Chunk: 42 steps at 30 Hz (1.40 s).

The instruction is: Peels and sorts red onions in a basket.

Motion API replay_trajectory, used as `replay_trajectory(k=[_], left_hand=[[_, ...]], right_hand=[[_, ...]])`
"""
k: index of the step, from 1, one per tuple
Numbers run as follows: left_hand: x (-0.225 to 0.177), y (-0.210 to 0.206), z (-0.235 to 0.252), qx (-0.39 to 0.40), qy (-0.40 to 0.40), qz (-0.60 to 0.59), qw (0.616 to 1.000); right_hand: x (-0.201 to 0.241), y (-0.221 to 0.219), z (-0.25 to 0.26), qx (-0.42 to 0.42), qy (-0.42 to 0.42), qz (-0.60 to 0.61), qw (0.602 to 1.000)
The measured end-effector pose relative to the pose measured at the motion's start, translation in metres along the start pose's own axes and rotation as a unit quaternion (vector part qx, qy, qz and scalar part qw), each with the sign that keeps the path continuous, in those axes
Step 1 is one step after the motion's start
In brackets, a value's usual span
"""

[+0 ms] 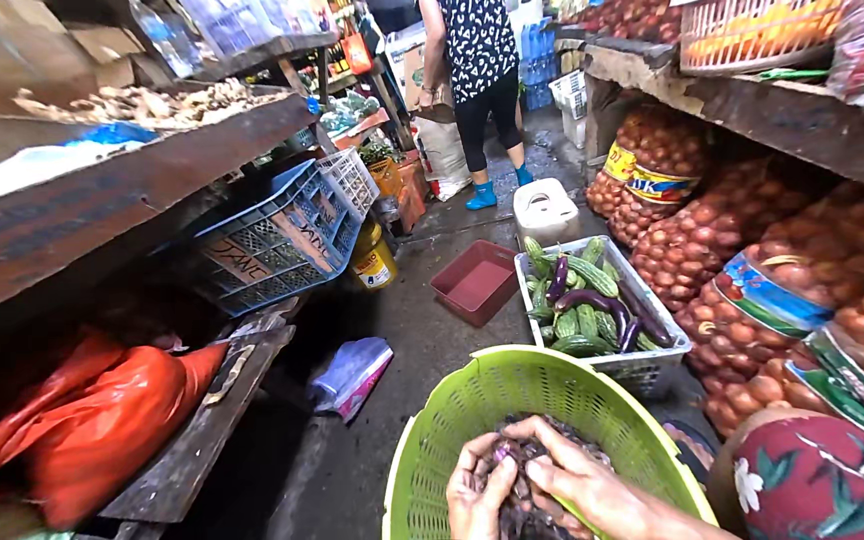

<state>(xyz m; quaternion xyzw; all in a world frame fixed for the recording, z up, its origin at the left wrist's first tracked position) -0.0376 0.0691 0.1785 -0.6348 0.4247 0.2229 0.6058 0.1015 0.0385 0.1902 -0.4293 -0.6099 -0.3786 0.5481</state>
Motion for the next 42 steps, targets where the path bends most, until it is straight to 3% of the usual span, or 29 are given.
replay_trajectory(k=[11, 16, 21, 30, 33, 37, 42], left_hand=[[-0.002, -0.001, -0.002, 0.033, -0.022, -0.01, 0.999], [-0.002, 0.002, 0.001, 0.029, -0.026, -0.042, 0.998], [-0.004, 0.002, 0.0, 0.022, -0.041, -0.04, 0.998], [-0.011, 0.002, 0.003, 0.01, -0.06, -0.014, 0.998], [-0.01, 0.001, 0.003, 0.016, -0.054, -0.027, 0.998], [-0.009, 0.002, 0.003, -0.014, -0.056, -0.023, 0.998], [-0.01, 0.002, 0.001, -0.024, -0.056, -0.011, 0.998]], right_hand=[[0.004, 0.012, -0.001, -0.051, 0.072, -0.011, 0.996], [0.008, 0.004, -0.004, 0.007, 0.016, 0.106, 0.994], [0.003, -0.003, -0.003, 0.039, 0.0, 0.134, 0.99], [0.006, 0.004, -0.005, 0.022, -0.019, 0.083, 0.996], [0.006, 0.007, -0.005, -0.012, 0.02, 0.048, 0.999], [0.009, 0.009, -0.005, -0.102, 0.086, -0.113, 0.985], [0.009, 0.005, -0.008, -0.132, 0.109, -0.119, 0.978]])
Point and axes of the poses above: each hand's wrist, its own z-axis towards the middle knuckle, its own y-axis out of the back of the hand, x = y × z, the point moved 5 cm from there along z, towards the middle knuckle, and after that the axes turned 10 degrees about -z, right-handed, at the moved point
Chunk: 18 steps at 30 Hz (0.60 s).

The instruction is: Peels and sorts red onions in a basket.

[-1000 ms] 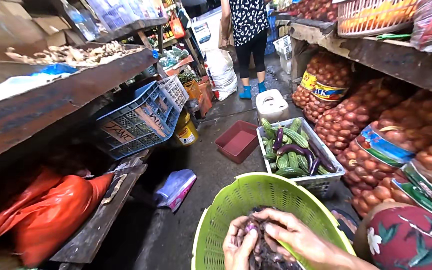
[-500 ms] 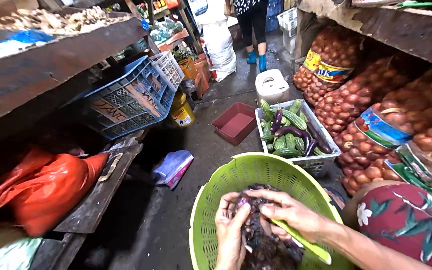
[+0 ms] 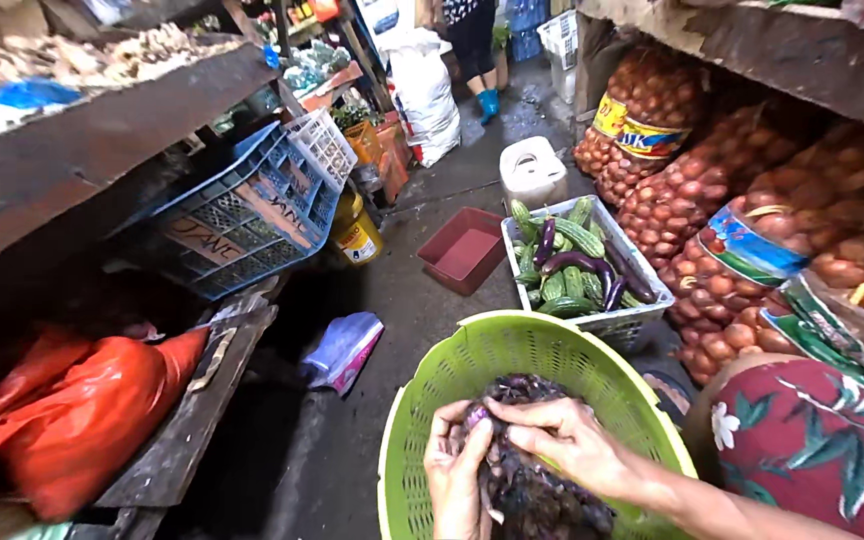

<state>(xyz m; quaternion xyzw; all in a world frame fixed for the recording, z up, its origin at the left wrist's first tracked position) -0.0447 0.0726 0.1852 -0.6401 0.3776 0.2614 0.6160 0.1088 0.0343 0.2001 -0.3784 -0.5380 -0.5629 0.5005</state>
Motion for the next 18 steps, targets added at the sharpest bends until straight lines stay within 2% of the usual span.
replay_trajectory(k=[6, 12, 14, 18], left_hand=[[-0.001, 0.002, -0.001, 0.045, 0.024, 0.01, 0.999], [0.005, 0.016, 0.006, 0.129, 0.104, -0.073, 0.984], [0.005, 0.021, 0.009, 0.14, 0.092, -0.054, 0.984], [0.0, 0.014, 0.011, 0.147, 0.015, 0.031, 0.988]], right_hand=[[-0.002, -0.003, 0.001, 0.007, 0.002, 0.076, 0.997], [0.003, -0.006, 0.004, 0.042, 0.0, 0.146, 0.988], [0.006, -0.004, 0.005, 0.058, -0.006, 0.135, 0.989], [0.008, -0.006, 0.006, 0.114, -0.046, 0.127, 0.984]])
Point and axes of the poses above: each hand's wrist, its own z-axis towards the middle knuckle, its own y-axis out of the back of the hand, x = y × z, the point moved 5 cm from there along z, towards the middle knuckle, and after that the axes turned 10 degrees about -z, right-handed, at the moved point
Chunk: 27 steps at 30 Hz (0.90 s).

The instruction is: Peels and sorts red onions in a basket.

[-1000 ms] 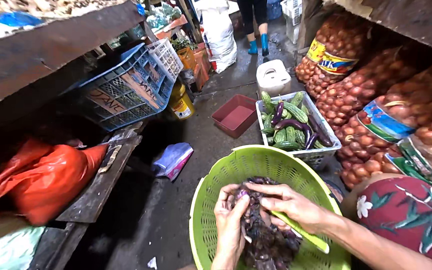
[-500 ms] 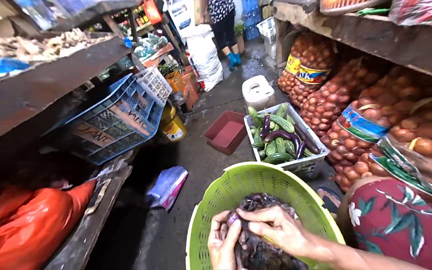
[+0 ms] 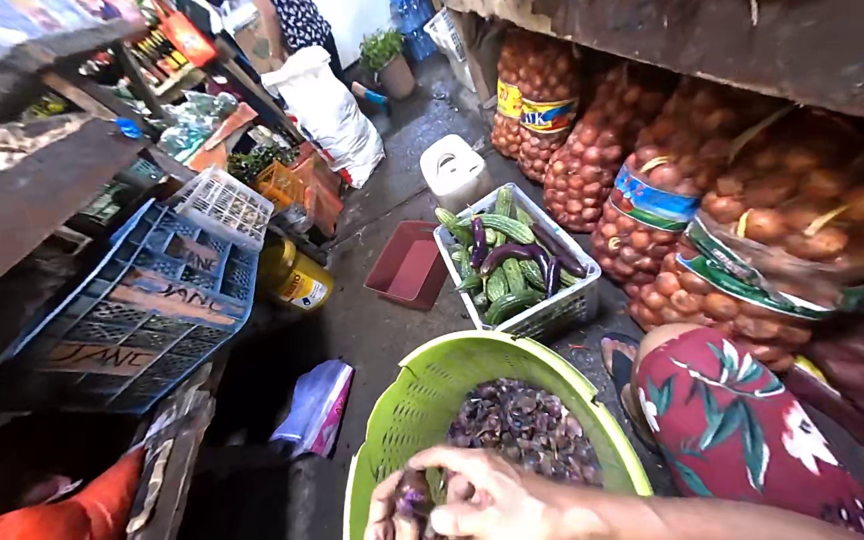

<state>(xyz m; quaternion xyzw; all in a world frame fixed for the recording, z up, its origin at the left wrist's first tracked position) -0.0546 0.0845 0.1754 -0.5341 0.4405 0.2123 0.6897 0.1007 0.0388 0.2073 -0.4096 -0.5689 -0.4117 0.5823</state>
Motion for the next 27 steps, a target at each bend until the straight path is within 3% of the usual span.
replay_trajectory(k=[5, 12, 16, 21, 27], left_hand=[[0.003, 0.0, -0.001, -0.015, -0.002, 0.02, 1.0], [-0.014, -0.003, -0.002, 0.026, -0.033, 0.108, 0.993], [-0.007, -0.004, -0.004, -0.023, -0.031, 0.101, 0.994], [-0.002, -0.005, -0.006, -0.078, -0.031, 0.07, 0.994], [-0.004, -0.01, -0.001, -0.035, -0.024, -0.016, 0.999]], right_hand=[[-0.007, 0.0, -0.001, 0.005, -0.027, 0.014, 1.0], [-0.009, 0.01, -0.007, 0.052, -0.021, 0.052, 0.997], [-0.017, 0.01, -0.005, 0.013, -0.02, 0.085, 0.996], [-0.015, 0.011, -0.005, -0.041, -0.005, 0.041, 0.998], [-0.007, 0.012, -0.004, -0.029, -0.069, 0.21, 0.975]])
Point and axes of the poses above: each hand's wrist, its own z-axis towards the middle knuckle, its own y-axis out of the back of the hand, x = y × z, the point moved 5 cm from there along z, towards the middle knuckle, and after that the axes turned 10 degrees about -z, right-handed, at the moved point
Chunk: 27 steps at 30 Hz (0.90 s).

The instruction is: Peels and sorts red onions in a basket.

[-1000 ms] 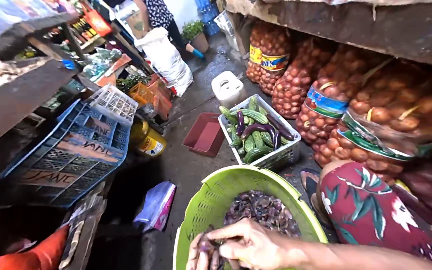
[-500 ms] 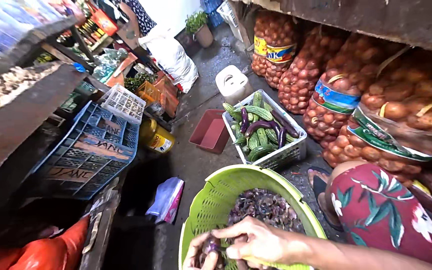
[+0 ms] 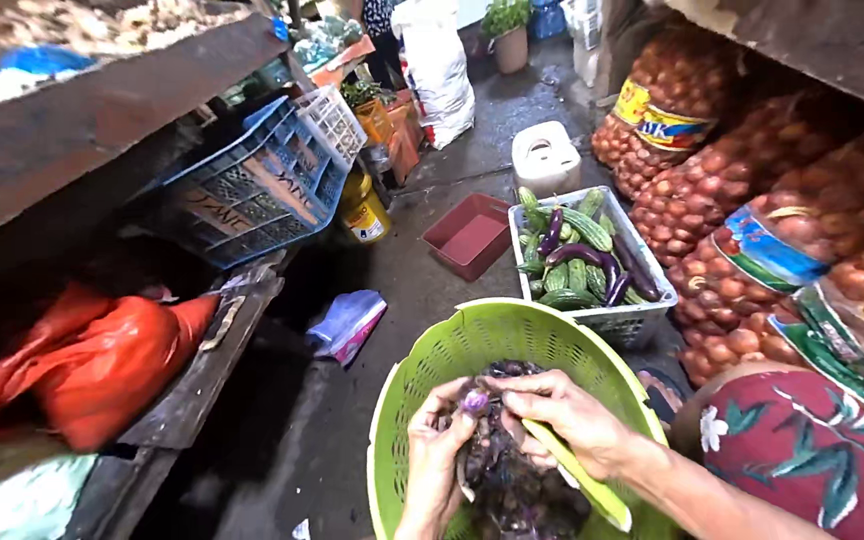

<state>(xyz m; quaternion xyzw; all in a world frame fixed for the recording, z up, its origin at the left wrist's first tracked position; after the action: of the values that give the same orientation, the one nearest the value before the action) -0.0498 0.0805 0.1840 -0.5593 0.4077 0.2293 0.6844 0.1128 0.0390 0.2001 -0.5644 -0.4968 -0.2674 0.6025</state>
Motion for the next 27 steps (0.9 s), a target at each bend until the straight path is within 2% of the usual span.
replay_trajectory(k=[3, 7, 9, 12, 14, 16, 18, 19, 22, 25, 27], left_hand=[[-0.002, -0.001, -0.001, 0.012, 0.01, -0.003, 1.0], [-0.006, -0.004, -0.003, 0.036, 0.019, -0.026, 0.999], [-0.007, -0.004, -0.003, 0.021, 0.034, -0.041, 0.998], [-0.007, -0.005, -0.003, 0.006, 0.044, -0.037, 0.998], [-0.007, -0.008, -0.003, 0.014, 0.029, 0.002, 0.999], [-0.007, -0.011, -0.005, 0.031, 0.0, 0.056, 0.998], [-0.006, -0.013, -0.006, 0.054, -0.036, 0.103, 0.993], [-0.006, -0.013, -0.006, 0.061, -0.05, 0.122, 0.989], [-0.008, -0.013, -0.006, 0.068, -0.068, 0.163, 0.982], [-0.009, -0.014, -0.006, 0.098, -0.075, 0.207, 0.97], [-0.01, -0.015, -0.006, 0.127, -0.07, 0.22, 0.965]], right_hand=[[0.0, 0.0, 0.0, -0.011, -0.017, 0.025, 0.999], [0.005, 0.012, 0.006, -0.083, -0.023, 0.04, 0.995], [0.008, 0.015, 0.006, -0.055, -0.012, 0.014, 0.998], [0.015, 0.004, 0.0, 0.031, 0.033, -0.105, 0.993], [0.016, 0.003, -0.003, -0.01, 0.131, -0.248, 0.96], [0.014, 0.006, -0.006, -0.107, 0.248, -0.378, 0.885], [0.01, 0.008, -0.007, -0.166, 0.344, -0.424, 0.821], [0.01, 0.008, -0.007, -0.176, 0.373, -0.428, 0.804], [0.012, 0.007, -0.007, -0.168, 0.39, -0.464, 0.777], [0.009, 0.004, -0.006, -0.143, 0.376, -0.55, 0.732], [0.009, 0.005, -0.006, -0.159, 0.372, -0.582, 0.706]])
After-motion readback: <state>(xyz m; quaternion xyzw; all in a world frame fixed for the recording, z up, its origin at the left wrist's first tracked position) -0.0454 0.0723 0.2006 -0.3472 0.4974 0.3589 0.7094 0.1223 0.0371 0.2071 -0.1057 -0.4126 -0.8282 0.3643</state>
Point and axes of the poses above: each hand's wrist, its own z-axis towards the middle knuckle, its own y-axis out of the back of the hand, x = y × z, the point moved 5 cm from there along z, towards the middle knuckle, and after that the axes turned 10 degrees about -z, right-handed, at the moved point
